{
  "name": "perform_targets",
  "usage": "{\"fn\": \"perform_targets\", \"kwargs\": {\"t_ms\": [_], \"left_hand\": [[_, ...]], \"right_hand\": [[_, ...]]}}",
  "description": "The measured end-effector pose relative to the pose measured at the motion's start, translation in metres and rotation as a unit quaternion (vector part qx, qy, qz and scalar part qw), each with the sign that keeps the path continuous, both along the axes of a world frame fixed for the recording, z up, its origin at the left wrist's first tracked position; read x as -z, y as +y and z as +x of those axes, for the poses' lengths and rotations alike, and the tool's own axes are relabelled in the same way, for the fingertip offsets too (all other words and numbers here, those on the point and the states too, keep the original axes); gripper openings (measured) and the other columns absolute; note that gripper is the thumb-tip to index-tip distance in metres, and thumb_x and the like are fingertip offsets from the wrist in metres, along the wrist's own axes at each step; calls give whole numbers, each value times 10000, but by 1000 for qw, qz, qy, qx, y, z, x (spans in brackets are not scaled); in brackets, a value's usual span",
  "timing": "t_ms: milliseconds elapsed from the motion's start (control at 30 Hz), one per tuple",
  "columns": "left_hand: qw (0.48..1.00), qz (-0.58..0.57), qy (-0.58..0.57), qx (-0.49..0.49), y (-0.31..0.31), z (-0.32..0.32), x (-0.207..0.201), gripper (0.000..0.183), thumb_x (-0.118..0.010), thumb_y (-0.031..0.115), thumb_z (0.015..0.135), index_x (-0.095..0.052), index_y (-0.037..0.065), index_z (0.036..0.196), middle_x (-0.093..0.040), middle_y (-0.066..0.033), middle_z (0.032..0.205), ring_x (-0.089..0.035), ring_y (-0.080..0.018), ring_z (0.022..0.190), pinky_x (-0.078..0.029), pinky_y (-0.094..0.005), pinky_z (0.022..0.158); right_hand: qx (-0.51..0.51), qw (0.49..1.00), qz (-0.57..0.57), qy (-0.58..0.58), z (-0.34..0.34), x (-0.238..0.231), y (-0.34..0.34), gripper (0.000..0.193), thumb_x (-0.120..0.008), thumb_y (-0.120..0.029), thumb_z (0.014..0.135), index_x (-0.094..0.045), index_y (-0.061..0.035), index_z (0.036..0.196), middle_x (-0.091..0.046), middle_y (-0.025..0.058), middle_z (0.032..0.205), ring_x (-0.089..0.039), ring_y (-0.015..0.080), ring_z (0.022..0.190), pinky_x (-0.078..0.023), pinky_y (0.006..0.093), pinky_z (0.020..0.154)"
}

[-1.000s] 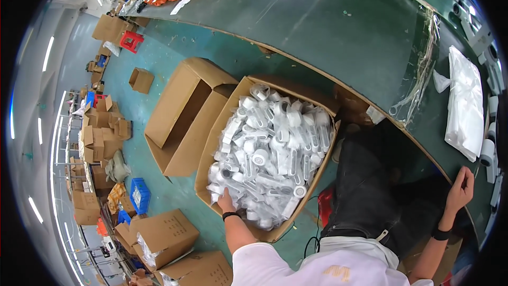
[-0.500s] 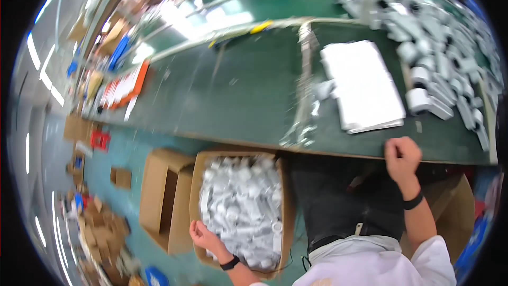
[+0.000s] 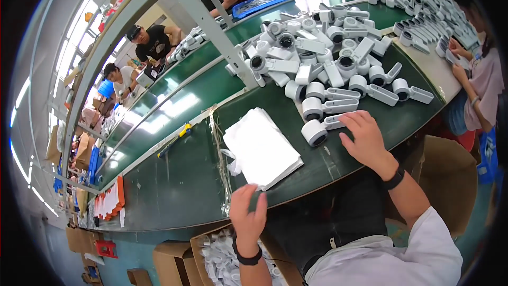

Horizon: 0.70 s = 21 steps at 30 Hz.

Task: Packaging white camera housings into individual plastic bags and placing them into a shipping box.

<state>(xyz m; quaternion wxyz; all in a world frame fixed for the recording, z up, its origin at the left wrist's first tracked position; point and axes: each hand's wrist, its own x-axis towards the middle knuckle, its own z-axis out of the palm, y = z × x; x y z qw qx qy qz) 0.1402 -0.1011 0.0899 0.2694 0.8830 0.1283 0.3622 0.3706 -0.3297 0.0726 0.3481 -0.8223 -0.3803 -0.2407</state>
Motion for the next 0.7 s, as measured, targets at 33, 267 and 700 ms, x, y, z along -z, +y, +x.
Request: {"fn": "perform_targets", "kwargs": {"t_ms": [33,267,700], "left_hand": [[997,67,16,23,-4,19,-7,222,-700,2,778,-655,13,995,-656,-142,993,-621,-261,873,-496,-332,783],[976,174,130,-16,9,65,20,140,-752,181,761,-709,84,852,-662,-63,806,-592,-291,776,-458,-397,677],[985,103,133,-44,16,69,20,84,-635,103,856,-670,29,878,-648,-143,838,-589,-355,802,-465,-431,714]], "right_hand": [[7,998,-57,-7,9,7,0,381,-724,-91,726,-624,-69,1094,-615,87,1066,-545,294,1036,-444,389,860],[6,976,-205,71,20,27,6,407,-732,-113,732,-593,-69,1112,-565,69,1077,-548,284,1000,-435,421,851],[-170,698,253,647,-27,5,-14,380,-646,-123,857,-506,17,1181,-650,111,924,-605,135,613,-503,291,560]]}}
